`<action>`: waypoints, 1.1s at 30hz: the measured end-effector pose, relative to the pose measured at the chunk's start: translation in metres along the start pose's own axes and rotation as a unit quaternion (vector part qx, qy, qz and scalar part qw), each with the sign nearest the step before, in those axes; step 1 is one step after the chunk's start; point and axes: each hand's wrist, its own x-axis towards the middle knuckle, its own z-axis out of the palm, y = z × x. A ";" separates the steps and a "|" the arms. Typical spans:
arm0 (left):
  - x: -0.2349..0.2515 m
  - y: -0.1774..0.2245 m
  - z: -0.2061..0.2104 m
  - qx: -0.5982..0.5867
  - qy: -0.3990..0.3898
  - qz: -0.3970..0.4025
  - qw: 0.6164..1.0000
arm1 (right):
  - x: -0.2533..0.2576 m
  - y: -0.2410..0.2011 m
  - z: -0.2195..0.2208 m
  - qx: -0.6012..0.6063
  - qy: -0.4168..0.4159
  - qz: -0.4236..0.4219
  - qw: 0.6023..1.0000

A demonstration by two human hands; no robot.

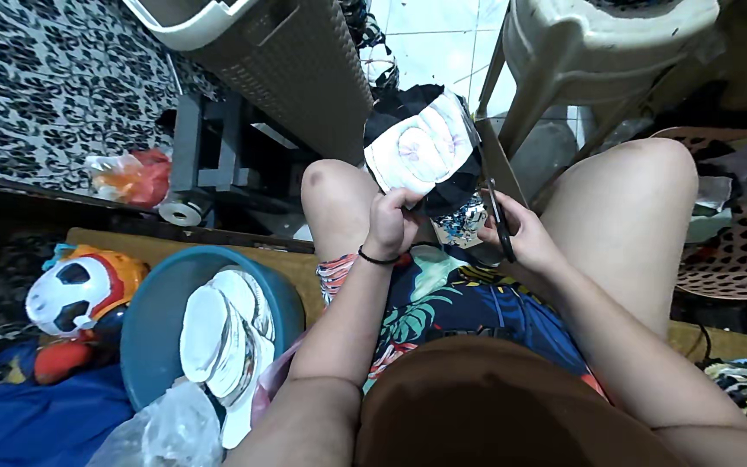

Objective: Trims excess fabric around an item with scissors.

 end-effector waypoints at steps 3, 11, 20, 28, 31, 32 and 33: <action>0.001 0.001 -0.002 -0.001 -0.012 -0.005 1.000 | -0.002 -0.003 -0.003 0.025 -0.006 0.011 1.000; 0.007 0.005 -0.008 -0.020 -0.002 -0.031 0.999 | -0.002 0.003 -0.004 0.191 -0.067 0.007 0.979; 0.012 0.015 -0.017 0.000 -0.011 -0.018 1.000 | -0.004 0.002 -0.010 0.152 -0.068 0.001 0.986; 0.004 0.024 -0.021 0.042 -0.045 -0.021 0.998 | 0.001 -0.002 -0.002 0.076 -0.006 -0.042 0.996; -0.004 0.009 -0.025 0.039 -0.128 -0.059 0.989 | 0.005 -0.011 -0.008 0.126 0.078 -0.088 0.985; -0.006 0.002 -0.028 0.031 -0.160 -0.068 0.984 | 0.007 -0.015 -0.011 0.132 0.110 -0.117 0.978; -0.008 -0.005 -0.030 0.020 -0.188 -0.077 0.979 | 0.009 -0.017 -0.015 0.137 0.136 -0.150 0.970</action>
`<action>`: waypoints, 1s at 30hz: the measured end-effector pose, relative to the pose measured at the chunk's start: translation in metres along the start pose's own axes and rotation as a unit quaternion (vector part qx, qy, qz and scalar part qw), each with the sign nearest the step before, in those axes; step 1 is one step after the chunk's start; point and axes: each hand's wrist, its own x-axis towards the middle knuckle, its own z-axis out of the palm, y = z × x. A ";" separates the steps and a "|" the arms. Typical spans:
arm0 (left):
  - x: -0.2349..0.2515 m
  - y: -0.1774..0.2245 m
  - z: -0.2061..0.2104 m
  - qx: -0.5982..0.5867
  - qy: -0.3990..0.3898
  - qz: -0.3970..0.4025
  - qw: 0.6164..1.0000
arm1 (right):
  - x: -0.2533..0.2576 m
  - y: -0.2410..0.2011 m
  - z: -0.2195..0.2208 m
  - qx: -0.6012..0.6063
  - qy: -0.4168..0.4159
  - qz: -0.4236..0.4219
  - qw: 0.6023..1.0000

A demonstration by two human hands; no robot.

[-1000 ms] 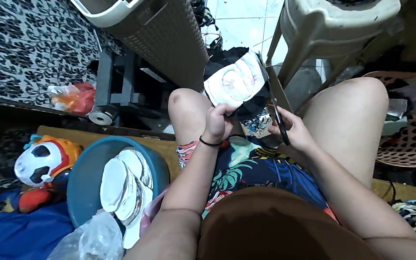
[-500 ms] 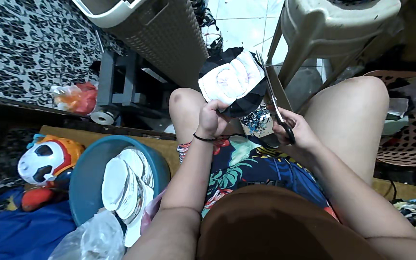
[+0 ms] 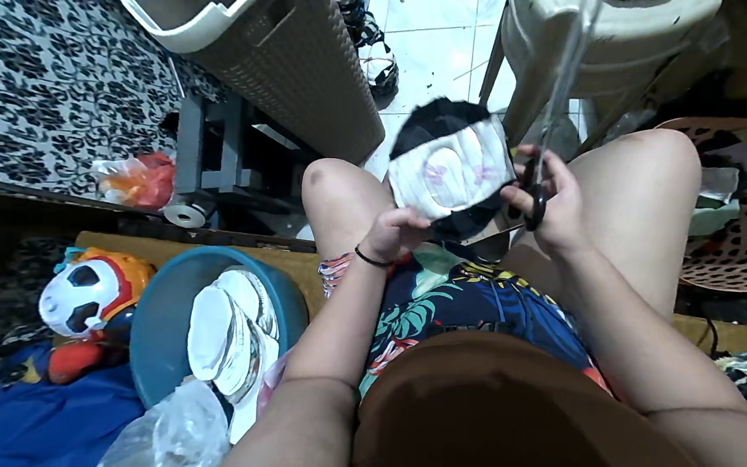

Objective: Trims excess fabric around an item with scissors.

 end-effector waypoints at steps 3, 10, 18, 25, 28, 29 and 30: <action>-0.001 -0.014 0.000 -0.026 -0.049 -0.007 0.998 | 0.006 -0.010 -0.006 0.018 0.043 -0.065 0.997; 0.036 0.012 -0.005 0.203 -0.082 0.038 0.975 | 0.003 -0.012 -0.006 -0.013 0.063 -0.045 0.997; 0.085 0.038 0.034 0.524 -0.124 0.026 0.843 | 0.003 -0.007 0.007 -0.005 0.092 -0.004 0.996; 0.116 0.056 0.047 0.506 -0.224 -0.105 0.826 | 0.017 -0.003 -0.006 -0.019 0.105 -0.002 0.994; 0.129 0.061 0.046 0.435 -0.261 -0.223 0.832 | 0.024 -0.002 -0.008 -0.038 0.092 0.013 0.995; 0.133 0.060 0.045 0.432 -0.269 -0.247 0.825 | 0.026 -0.002 -0.008 -0.046 0.087 0.016 0.995; 0.138 0.058 0.042 0.442 -0.278 -0.255 0.814 | 0.029 -0.001 -0.008 -0.054 0.082 0.017 0.995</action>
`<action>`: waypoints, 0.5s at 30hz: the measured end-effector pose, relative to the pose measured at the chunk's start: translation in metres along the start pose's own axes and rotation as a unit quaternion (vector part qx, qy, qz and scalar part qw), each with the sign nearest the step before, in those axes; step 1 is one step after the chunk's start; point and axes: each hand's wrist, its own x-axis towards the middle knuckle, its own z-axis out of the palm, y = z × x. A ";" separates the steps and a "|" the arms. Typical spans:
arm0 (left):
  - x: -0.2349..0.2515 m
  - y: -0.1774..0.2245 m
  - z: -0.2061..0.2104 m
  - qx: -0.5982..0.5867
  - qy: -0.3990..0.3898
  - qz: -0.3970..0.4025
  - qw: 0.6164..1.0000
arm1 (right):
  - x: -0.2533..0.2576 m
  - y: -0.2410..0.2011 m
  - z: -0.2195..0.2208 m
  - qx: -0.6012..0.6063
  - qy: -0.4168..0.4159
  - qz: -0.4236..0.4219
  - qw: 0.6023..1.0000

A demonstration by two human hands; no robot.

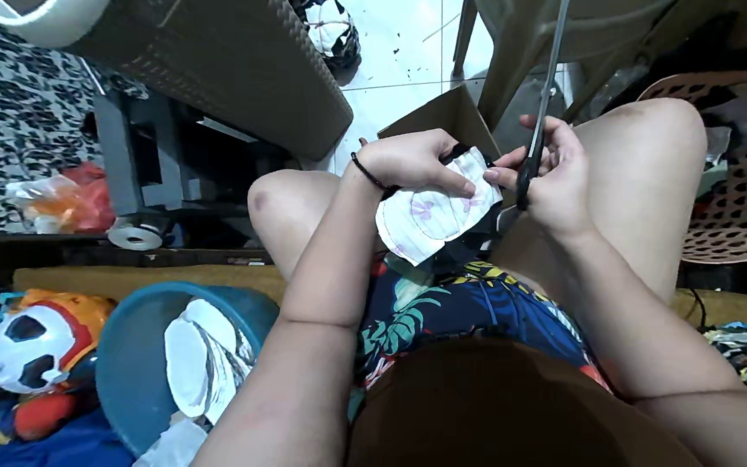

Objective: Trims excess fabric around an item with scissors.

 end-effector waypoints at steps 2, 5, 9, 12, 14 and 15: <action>0.006 -0.009 -0.008 0.028 -0.010 0.006 1.000 | 0.004 0.002 0.001 -0.007 -0.006 0.005 1.000; 0.009 -0.025 -0.023 0.006 -0.027 0.037 0.999 | 0.010 0.005 0.001 -0.015 -0.011 0.021 1.000; 0.006 -0.034 -0.040 -0.087 -0.010 0.021 0.996 | 0.016 0.011 0.003 -0.004 -0.023 0.048 0.999; 0.008 -0.036 -0.045 -0.120 -0.016 0.015 0.993 | 0.015 0.012 0.016 0.003 -0.048 0.082 0.995; 0.010 -0.036 -0.045 -0.118 -0.021 0.012 0.993 | 0.013 0.015 0.024 -0.003 -0.043 0.084 0.996; 0.010 -0.036 -0.045 -0.116 -0.021 0.010 0.993 | 0.013 0.016 0.027 -0.005 -0.037 0.081 0.996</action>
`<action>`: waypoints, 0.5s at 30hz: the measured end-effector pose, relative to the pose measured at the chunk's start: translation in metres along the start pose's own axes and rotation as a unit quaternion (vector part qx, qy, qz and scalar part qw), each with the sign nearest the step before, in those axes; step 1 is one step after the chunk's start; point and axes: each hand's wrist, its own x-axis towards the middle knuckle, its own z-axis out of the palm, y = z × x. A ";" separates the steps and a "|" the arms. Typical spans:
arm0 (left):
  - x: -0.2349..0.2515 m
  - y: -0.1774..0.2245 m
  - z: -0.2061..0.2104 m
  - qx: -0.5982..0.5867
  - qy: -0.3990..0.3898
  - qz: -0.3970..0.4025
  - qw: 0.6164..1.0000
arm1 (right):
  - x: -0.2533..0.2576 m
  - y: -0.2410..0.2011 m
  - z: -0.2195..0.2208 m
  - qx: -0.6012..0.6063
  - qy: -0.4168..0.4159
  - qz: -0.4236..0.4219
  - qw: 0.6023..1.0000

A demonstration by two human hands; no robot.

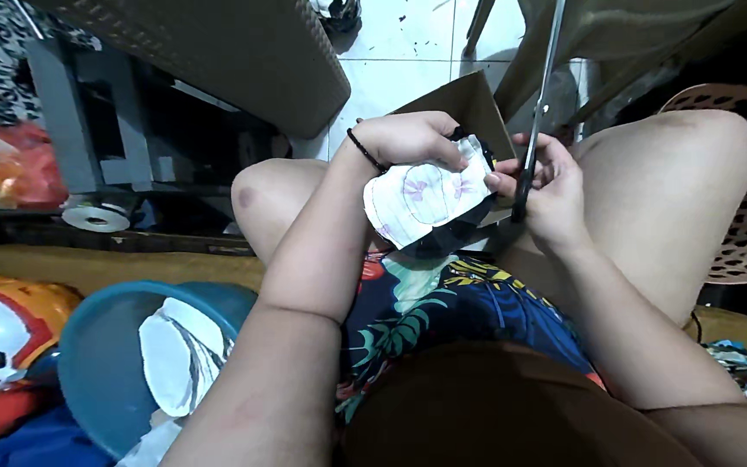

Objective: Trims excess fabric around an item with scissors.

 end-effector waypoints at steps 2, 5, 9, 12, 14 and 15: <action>-0.002 0.000 -0.001 -0.013 0.004 0.012 1.000 | 0.002 0.000 0.001 0.005 0.019 -0.001 1.000; -0.008 -0.003 -0.005 -0.041 0.020 0.049 0.998 | 0.002 0.001 -0.006 0.049 0.027 -0.005 0.998; -0.021 -0.006 -0.016 -0.074 0.035 0.111 0.990 | -0.014 0.004 -0.024 0.012 -0.092 0.018 0.996; -0.031 -0.011 -0.026 -0.101 0.024 0.160 0.982 | -0.025 0.019 -0.029 -0.011 -0.244 0.000 0.970; -0.036 -0.013 -0.030 -0.106 0.034 0.174 0.978 | -0.031 0.023 -0.026 -0.021 -0.304 0.000 0.952; -0.039 -0.013 -0.030 -0.108 0.041 0.176 0.978 | -0.034 0.023 -0.025 -0.021 -0.321 0.006 0.947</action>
